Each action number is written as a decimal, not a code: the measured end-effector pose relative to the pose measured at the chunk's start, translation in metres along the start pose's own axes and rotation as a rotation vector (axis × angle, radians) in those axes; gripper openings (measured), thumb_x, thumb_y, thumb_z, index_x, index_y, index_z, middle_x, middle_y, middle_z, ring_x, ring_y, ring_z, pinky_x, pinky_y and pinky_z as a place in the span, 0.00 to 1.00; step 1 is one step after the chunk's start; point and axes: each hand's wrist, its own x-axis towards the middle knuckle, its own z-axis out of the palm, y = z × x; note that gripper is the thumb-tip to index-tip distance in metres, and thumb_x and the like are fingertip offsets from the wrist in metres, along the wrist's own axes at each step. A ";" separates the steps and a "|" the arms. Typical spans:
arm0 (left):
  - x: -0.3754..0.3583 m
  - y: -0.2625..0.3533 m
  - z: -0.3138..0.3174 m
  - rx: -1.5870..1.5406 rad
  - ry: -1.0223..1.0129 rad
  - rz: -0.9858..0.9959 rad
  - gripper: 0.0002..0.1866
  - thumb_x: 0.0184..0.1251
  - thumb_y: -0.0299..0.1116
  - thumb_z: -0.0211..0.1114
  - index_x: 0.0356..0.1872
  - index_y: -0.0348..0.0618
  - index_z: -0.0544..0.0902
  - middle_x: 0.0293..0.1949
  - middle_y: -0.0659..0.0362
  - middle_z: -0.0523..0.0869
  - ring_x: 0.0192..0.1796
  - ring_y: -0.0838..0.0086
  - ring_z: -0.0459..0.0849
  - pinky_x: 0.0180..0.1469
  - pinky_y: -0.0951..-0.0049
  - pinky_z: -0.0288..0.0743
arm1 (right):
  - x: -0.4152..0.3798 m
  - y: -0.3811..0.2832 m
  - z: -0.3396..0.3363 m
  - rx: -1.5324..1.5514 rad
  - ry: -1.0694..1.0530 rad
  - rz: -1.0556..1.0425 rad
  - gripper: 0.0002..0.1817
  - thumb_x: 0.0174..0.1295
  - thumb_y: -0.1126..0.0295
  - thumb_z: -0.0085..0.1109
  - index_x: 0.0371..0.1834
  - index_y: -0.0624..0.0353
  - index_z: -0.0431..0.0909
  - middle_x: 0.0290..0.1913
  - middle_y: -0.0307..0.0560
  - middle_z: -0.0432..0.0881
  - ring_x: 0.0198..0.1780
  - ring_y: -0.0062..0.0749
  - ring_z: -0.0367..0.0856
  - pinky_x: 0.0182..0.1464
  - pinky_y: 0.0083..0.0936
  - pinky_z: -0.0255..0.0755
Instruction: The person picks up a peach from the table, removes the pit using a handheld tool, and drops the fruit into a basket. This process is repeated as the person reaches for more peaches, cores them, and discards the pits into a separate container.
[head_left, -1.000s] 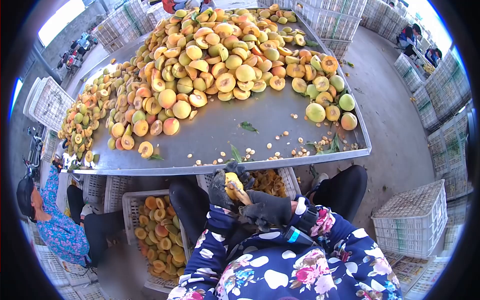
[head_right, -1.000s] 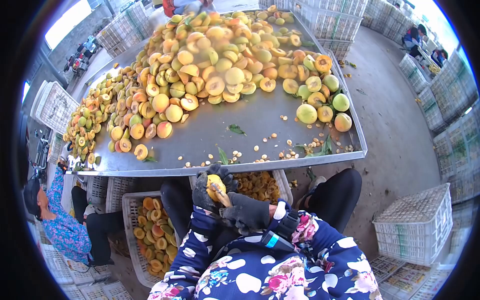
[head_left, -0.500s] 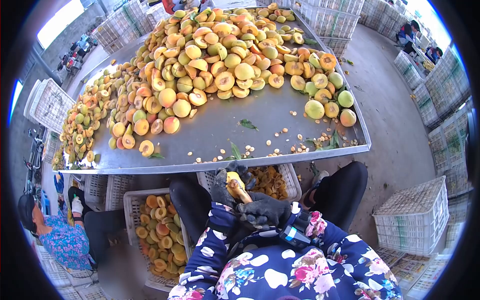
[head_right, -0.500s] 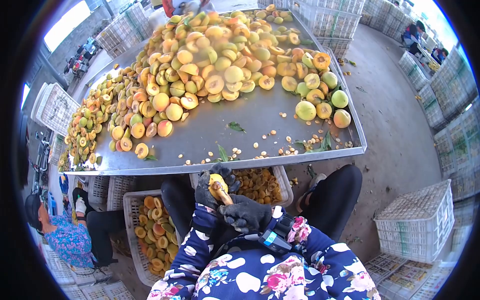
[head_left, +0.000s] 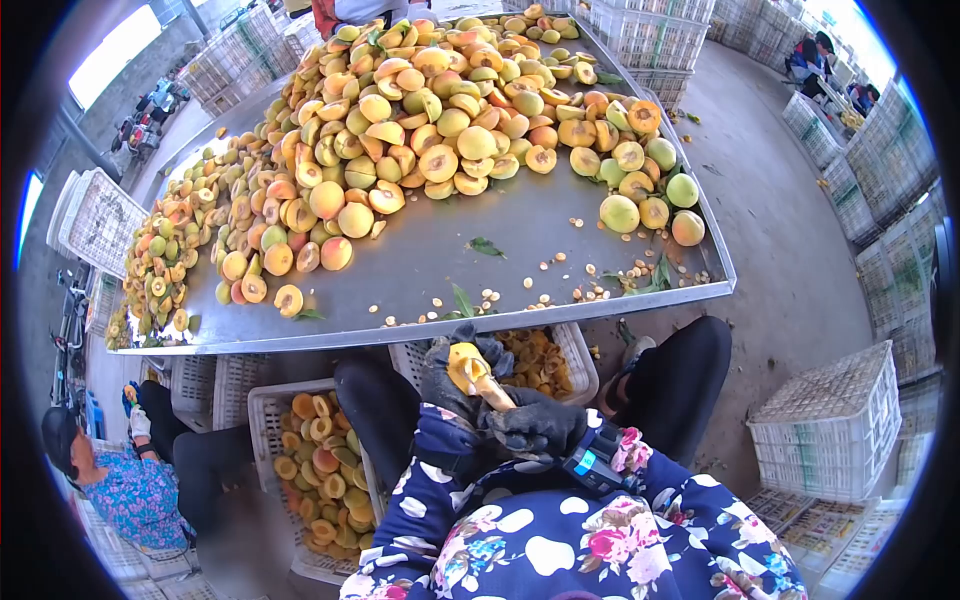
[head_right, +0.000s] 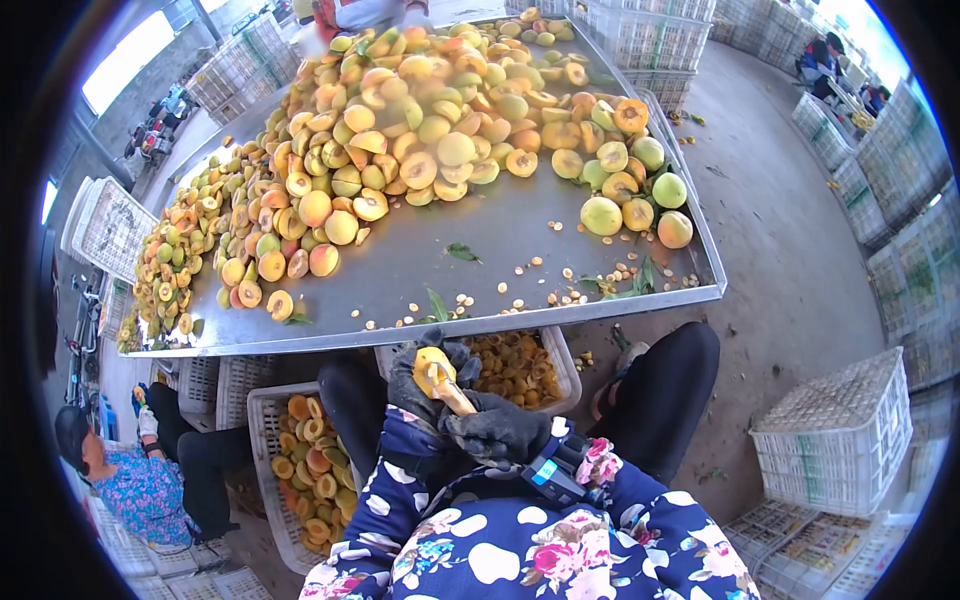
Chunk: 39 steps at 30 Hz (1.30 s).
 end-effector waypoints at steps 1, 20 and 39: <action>-0.007 0.021 0.016 -0.115 0.002 0.015 0.15 0.63 0.41 0.51 0.44 0.41 0.73 0.38 0.55 0.78 0.38 0.66 0.78 0.43 0.71 0.74 | -0.002 0.000 0.002 -0.047 0.053 -0.031 0.12 0.58 0.69 0.53 0.44 0.60 0.67 0.21 0.37 0.71 0.14 0.15 0.64 0.13 0.12 0.57; -0.039 0.079 0.068 -0.414 0.044 0.086 0.22 0.67 0.36 0.44 0.57 0.30 0.65 0.55 0.47 0.71 0.56 0.63 0.72 0.60 0.66 0.65 | 0.019 -0.024 -0.013 -1.258 0.710 -0.576 0.26 0.52 0.68 0.57 0.53 0.67 0.63 0.38 0.63 0.76 0.41 0.50 0.77 0.35 0.35 0.71; -0.044 0.079 0.058 -0.332 0.025 -0.023 0.22 0.68 0.35 0.39 0.56 0.28 0.63 0.54 0.42 0.71 0.56 0.56 0.71 0.61 0.61 0.64 | -0.008 -0.036 0.017 -1.546 0.197 -0.166 0.18 0.57 0.68 0.53 0.50 0.58 0.65 0.30 0.57 0.76 0.31 0.51 0.78 0.30 0.38 0.70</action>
